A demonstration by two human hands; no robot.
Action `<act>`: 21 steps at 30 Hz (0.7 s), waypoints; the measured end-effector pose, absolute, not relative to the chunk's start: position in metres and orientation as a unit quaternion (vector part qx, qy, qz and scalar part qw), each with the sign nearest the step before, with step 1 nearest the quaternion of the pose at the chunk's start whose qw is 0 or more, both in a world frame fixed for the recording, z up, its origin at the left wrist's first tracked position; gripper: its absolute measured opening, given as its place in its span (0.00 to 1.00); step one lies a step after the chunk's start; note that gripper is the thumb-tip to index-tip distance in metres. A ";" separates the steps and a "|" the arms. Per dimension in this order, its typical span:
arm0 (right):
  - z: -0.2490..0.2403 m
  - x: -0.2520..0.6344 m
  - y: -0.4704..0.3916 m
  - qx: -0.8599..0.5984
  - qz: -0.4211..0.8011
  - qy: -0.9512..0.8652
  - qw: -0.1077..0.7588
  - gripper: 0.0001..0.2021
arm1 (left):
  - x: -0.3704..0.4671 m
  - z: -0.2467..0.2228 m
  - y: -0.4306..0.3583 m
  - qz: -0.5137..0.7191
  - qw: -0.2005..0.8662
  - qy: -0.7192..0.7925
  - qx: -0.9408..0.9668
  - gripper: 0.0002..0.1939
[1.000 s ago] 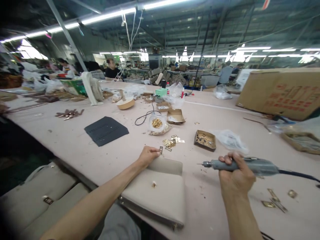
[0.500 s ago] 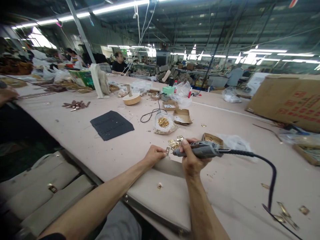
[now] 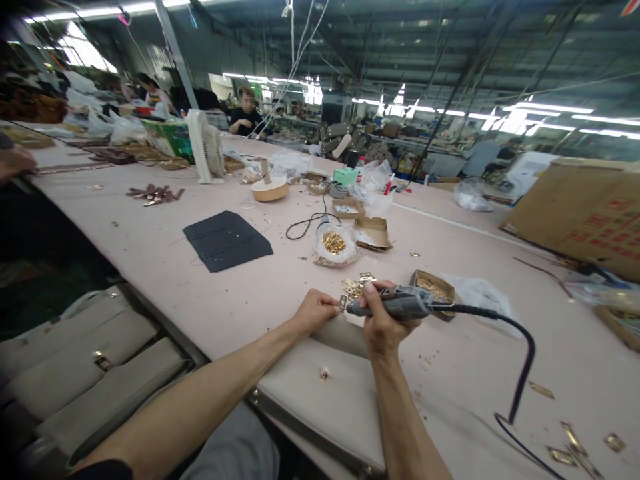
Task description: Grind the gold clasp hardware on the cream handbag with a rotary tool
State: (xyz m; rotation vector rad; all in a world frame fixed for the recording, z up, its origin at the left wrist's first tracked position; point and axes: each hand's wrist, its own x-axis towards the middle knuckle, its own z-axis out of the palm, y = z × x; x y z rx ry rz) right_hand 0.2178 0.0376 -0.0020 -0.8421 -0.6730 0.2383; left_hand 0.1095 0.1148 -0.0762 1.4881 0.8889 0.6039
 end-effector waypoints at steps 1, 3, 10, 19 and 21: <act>-0.003 0.218 0.038 -0.403 0.109 -0.321 0.850 0.11 | 0.110 -0.076 0.115 0.262 0.607 0.384 0.645 0.10; -0.004 0.217 0.039 -0.410 0.103 -0.322 0.847 0.11 | 0.110 -0.077 0.115 0.262 0.605 0.382 0.648 0.10; -0.005 0.215 0.041 -0.417 0.096 -0.328 0.842 0.12 | 0.109 -0.079 0.116 0.257 0.600 0.376 0.658 0.12; -0.013 0.216 0.039 -0.439 0.097 -0.388 0.805 0.12 | 0.108 -0.070 0.115 0.249 0.577 0.392 0.672 0.15; -0.017 0.218 0.038 -0.452 0.108 -0.406 0.787 0.13 | 0.107 -0.067 0.115 0.247 0.570 0.396 0.676 0.16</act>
